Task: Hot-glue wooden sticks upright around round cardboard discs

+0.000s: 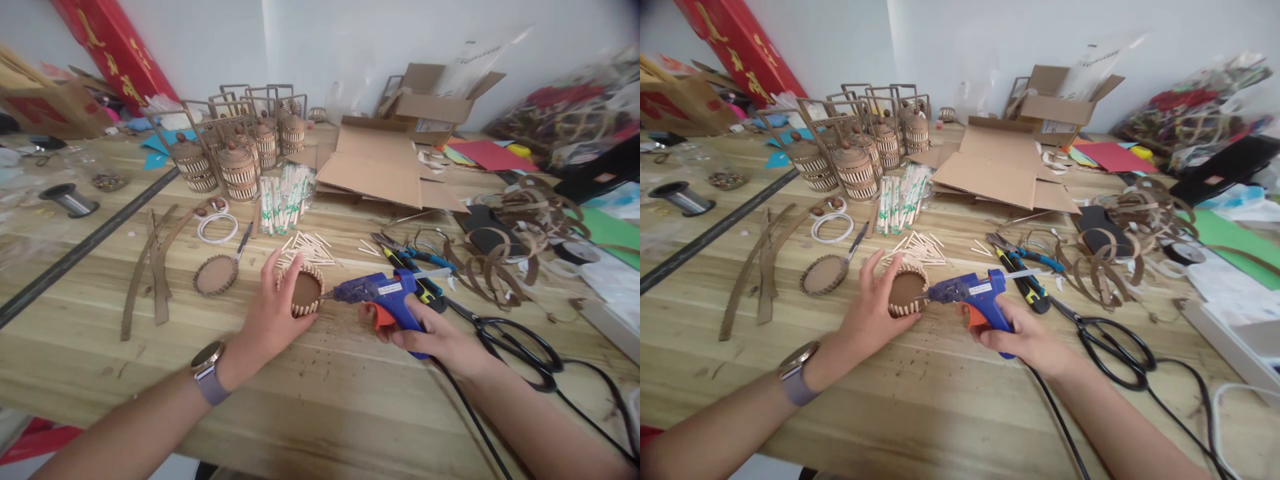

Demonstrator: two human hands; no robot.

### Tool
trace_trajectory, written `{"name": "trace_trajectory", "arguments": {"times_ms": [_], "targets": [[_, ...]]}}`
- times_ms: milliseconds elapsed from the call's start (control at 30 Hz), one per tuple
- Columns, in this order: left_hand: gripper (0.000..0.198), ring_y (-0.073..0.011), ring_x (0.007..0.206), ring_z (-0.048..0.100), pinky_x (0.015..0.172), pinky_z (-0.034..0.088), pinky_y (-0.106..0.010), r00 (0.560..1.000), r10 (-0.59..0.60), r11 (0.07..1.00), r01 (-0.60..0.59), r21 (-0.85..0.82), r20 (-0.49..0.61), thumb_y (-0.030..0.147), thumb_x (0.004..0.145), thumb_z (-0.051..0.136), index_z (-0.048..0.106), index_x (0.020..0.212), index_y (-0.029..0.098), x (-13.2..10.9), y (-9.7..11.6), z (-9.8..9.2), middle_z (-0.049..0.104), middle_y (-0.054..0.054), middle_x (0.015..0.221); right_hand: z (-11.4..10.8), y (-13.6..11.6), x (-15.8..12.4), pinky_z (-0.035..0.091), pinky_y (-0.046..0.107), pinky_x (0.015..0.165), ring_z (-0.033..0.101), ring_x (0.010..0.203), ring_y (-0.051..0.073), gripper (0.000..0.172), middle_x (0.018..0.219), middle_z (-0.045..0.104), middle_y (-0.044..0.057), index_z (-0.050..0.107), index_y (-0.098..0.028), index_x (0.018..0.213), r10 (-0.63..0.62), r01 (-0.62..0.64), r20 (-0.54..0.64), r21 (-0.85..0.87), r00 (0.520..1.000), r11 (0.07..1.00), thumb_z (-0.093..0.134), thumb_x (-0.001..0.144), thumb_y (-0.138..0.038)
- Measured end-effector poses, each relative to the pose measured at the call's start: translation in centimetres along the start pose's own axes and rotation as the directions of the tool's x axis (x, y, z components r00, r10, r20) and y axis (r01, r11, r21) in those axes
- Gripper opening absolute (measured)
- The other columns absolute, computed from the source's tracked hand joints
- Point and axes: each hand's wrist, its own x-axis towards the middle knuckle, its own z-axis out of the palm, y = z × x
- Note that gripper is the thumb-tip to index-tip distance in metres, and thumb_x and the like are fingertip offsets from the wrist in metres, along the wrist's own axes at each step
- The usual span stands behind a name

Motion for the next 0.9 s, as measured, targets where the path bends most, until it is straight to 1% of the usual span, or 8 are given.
{"name": "trace_trajectory", "arguments": {"times_ms": [100, 200, 300, 400, 500, 567, 767, 900], "targets": [[0.11, -0.0394, 0.143, 0.03, 0.105, 0.046, -0.053, 1.0, 0.013, 1.0, -0.013, -0.004, -0.007, 0.022, 0.069, 0.083, 0.012, 0.152, 0.032, 0.0, 0.0, 0.0, 0.016, -0.016, 0.154, 0.4, 0.2, 0.4, 0.045, 0.028, 0.061, 0.055, 0.064, 0.015, 0.033, 0.08, 0.065, 0.004, 0.064, -0.018, 0.09, -0.041, 0.037, 0.032, 0.126, 0.999, 0.991, 0.07, 0.071, -0.044], [0.111, -0.0396, 0.142, 0.031, 0.104, 0.048, -0.052, 1.0, 0.012, 1.0, -0.012, -0.007, 0.004, 0.021, 0.069, 0.083, 0.011, 0.152, 0.034, 0.0, -0.1, 0.0, 0.015, -0.015, 0.155, 0.4, 0.4, 0.6, 0.045, 0.029, 0.06, 0.055, 0.064, 0.016, 0.038, 0.079, 0.065, 0.005, 0.064, -0.019, 0.087, -0.054, 0.058, -0.027, 0.168, 0.998, 0.984, 0.071, 0.07, -0.052], [0.113, -0.0399, 0.143, 0.028, 0.104, 0.048, -0.053, 1.0, 0.013, 1.0, -0.013, -0.004, 0.015, 0.02, 0.068, 0.082, 0.008, 0.152, 0.036, 0.0, -0.2, 0.0, 0.013, -0.014, 0.155, 0.2, 0.6, 0.6, 0.045, 0.028, 0.06, 0.055, 0.064, 0.017, 0.044, 0.073, 0.063, 0.004, 0.064, -0.019, 0.082, -0.005, 0.017, -0.074, 0.158, 0.997, 0.987, 0.069, 0.071, -0.061], [0.112, -0.0398, 0.144, 0.025, 0.106, 0.045, -0.054, 1.0, 0.017, 1.0, -0.017, -0.005, 0.017, 0.02, 0.069, 0.081, 0.007, 0.152, 0.035, 0.0, -0.2, 0.0, 0.014, -0.014, 0.154, 0.4, 0.4, 0.4, 0.041, 0.026, 0.054, 0.051, 0.058, 0.014, 0.048, 0.068, 0.058, 0.002, 0.062, -0.019, 0.071, 0.01, -0.01, -0.068, 0.011, 0.998, 1.0, 0.065, 0.074, -0.066], [0.113, -0.0398, 0.143, 0.027, 0.106, 0.045, -0.055, 1.0, 0.012, 1.0, -0.012, -0.006, 0.017, 0.02, 0.068, 0.082, 0.008, 0.152, 0.035, -0.1, -0.3, 0.1, 0.014, -0.015, 0.154, 0.8, 0.0, 0.3, 0.043, 0.026, 0.052, 0.051, 0.059, 0.015, 0.045, 0.068, 0.058, 0.001, 0.063, -0.02, 0.075, -0.015, 0.008, -0.04, -0.181, 0.999, 0.983, 0.065, 0.075, -0.065], [0.112, -0.0393, 0.143, 0.029, 0.105, 0.046, -0.054, 1.0, 0.011, 1.0, -0.011, -0.01, 0.019, 0.02, 0.069, 0.081, 0.008, 0.153, 0.035, -0.1, -0.3, 0.2, 0.015, -0.015, 0.154, 1.3, -0.2, 0.3, 0.046, 0.026, 0.054, 0.053, 0.062, 0.016, 0.042, 0.071, 0.061, 0.002, 0.064, -0.02, 0.079, -0.044, 0.038, -0.015, -0.263, 0.999, 0.964, 0.063, 0.078, -0.062], [0.106, -0.0376, 0.14, 0.034, 0.105, 0.047, -0.053, 1.0, 0.008, 1.0, -0.008, -0.015, 0.021, 0.022, 0.072, 0.079, 0.011, 0.152, 0.033, 0.0, -0.2, 0.1, 0.015, -0.015, 0.154, 2.0, 0.0, 0.5, 0.053, 0.029, 0.065, 0.06, 0.068, 0.018, 0.033, 0.074, 0.066, 0.003, 0.064, -0.021, 0.078, -0.12, 0.095, -0.038, -0.396, 0.992, 0.913, 0.056, 0.084, -0.052], [0.105, -0.0385, 0.142, 0.03, 0.109, 0.041, -0.055, 1.0, 0.012, 1.0, -0.012, -0.003, 0.022, 0.021, 0.071, 0.078, 0.012, 0.152, 0.031, 0.1, -0.1, 0.1, 0.016, -0.017, 0.153, 2.2, 0.2, 0.5, 0.056, 0.032, 0.073, 0.066, 0.078, 0.022, 0.03, 0.086, 0.072, 0.006, 0.068, -0.019, 0.09, -0.152, 0.136, -0.004, -0.422, 0.988, 0.896, 0.055, 0.086, -0.046]]}}
